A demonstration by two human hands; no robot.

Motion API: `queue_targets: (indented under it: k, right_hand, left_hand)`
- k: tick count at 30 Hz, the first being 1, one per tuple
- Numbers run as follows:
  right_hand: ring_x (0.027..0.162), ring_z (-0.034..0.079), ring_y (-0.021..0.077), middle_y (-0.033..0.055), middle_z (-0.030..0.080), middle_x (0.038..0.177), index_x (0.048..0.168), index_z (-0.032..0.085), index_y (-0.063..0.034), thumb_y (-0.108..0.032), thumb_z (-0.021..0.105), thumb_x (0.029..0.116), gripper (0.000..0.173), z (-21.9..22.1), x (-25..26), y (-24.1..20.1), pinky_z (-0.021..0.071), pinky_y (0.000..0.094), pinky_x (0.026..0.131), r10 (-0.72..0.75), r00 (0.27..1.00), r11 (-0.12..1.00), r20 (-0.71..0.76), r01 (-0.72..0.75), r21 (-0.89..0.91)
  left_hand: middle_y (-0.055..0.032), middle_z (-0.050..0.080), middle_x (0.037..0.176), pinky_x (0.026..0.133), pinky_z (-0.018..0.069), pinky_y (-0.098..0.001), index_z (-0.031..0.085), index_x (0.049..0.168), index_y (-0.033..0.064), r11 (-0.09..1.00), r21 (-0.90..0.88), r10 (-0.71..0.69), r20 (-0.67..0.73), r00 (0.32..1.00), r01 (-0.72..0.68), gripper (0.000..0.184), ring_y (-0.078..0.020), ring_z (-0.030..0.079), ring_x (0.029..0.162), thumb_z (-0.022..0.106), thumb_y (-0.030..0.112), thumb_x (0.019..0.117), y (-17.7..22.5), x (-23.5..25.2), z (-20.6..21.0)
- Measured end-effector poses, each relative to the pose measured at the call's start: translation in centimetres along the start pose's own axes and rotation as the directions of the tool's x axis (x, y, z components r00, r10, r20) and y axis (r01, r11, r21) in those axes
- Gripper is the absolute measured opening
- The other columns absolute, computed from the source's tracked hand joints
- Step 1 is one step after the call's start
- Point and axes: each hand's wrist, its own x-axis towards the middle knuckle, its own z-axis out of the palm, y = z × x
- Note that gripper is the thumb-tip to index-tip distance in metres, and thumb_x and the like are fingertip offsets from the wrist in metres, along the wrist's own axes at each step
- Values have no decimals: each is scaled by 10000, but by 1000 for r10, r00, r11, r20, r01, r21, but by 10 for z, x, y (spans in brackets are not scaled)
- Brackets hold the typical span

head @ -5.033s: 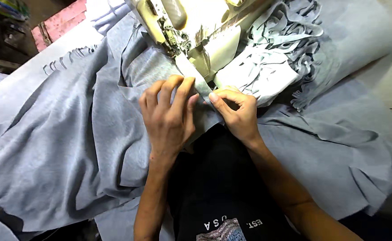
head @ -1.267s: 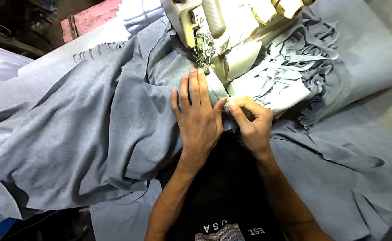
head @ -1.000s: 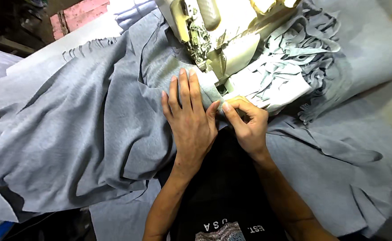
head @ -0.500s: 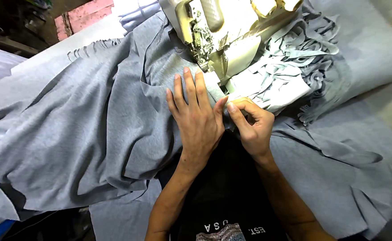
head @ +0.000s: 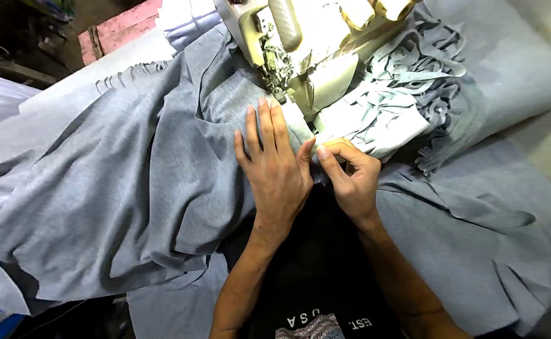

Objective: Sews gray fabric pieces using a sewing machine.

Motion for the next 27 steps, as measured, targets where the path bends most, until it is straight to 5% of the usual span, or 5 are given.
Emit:
queue_targets:
  k: [7,11,15,21,27]
  right_hand:
    - [914,653,90,-12,721,937,913,758,-90,-161,604,1004,192,1,5,4,516,320,821,2,999,999,39,-1,-35]
    - [901,650,89,-18,723,937,904,758,-96,-172,604,1004,199,2,8,1,509,326,814,12,998,999,69,-10,-35]
    - [901,660,95,-4,724,933,903,757,-82,-156,601,1004,201,5,11,-1,533,308,801,0,995,1000,96,1,-9]
    - [891,667,102,-1,725,930,903,751,-82,-140,601,1004,190,5,13,-3,546,301,785,-16,994,1000,108,14,22]
    - [902,667,94,-15,725,930,887,754,-96,-156,601,1004,202,2,12,-3,545,302,791,-1,994,1000,108,1,5]
  left_hand:
    - [-115,434,1597,1211,189,-602,481,1514,61,1000,15,14,27,1000,-14,647,-303,357,1498,316,512,1082,-4,8,-11]
    - [-152,562,1412,1050,352,-581,640,1274,50,999,-16,40,-1,999,-40,417,-364,500,1305,482,372,1061,-18,22,-21]
    - [-165,571,1240,882,407,-569,611,1173,75,988,-145,64,64,996,-54,274,-397,517,1155,620,285,996,-36,43,-36]
    - [-85,595,1228,912,394,-531,651,1192,161,968,-240,-16,230,973,73,291,-318,510,1189,636,304,939,-52,81,-37]
    - [-74,593,1187,912,375,-537,689,1099,179,970,-226,-38,208,977,86,211,-327,492,1203,613,307,951,-47,81,-32]
